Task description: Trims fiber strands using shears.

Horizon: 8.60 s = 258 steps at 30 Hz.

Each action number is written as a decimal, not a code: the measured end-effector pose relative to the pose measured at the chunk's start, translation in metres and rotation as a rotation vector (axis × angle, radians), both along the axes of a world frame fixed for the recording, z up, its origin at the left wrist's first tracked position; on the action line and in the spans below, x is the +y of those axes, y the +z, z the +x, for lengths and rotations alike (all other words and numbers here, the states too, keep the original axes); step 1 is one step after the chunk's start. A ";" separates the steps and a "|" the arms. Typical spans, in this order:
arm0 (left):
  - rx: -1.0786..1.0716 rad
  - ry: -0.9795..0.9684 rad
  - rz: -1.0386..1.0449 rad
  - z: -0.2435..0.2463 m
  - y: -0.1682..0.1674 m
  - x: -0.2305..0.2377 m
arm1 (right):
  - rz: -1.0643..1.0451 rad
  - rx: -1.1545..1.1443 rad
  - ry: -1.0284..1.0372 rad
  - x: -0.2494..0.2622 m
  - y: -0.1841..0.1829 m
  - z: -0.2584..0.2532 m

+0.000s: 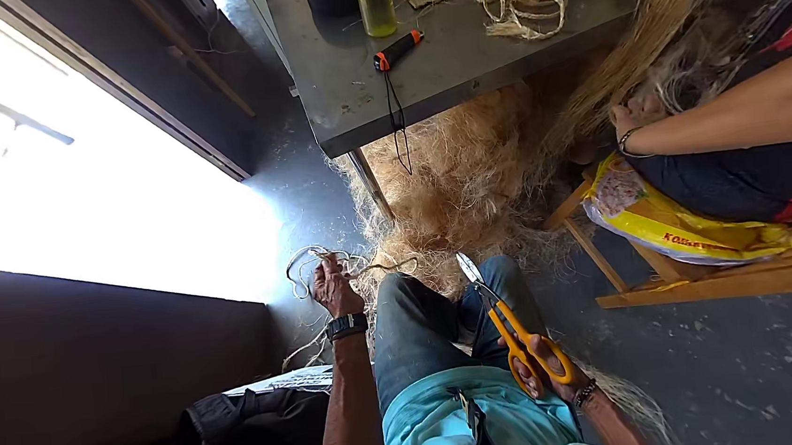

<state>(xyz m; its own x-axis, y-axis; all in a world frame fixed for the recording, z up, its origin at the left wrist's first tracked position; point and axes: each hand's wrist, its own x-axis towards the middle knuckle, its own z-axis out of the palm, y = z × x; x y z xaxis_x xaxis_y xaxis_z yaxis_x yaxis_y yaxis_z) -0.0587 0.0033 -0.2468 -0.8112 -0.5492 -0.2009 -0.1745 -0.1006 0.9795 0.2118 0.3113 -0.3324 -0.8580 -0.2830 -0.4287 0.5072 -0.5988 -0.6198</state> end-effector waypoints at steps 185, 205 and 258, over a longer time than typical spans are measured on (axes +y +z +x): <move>0.299 -0.674 1.163 0.058 0.017 0.041 | 1.114 0.566 0.039 0.000 0.089 -0.022; 0.089 -0.670 1.229 0.092 0.039 0.063 | 0.463 0.784 -0.128 -0.067 0.095 -0.133; -0.366 -0.109 0.395 0.001 -0.083 -0.116 | 0.737 0.373 -0.062 -0.052 0.092 -0.072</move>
<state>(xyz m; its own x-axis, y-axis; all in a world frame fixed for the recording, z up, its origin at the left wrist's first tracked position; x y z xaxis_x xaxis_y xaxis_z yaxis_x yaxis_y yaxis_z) -0.0573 -0.1126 -0.3294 -0.6978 -0.2915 -0.6544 -0.5263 -0.4110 0.7443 0.1399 0.2589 -0.2400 -0.9854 0.0116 -0.1699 0.1700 0.0070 -0.9854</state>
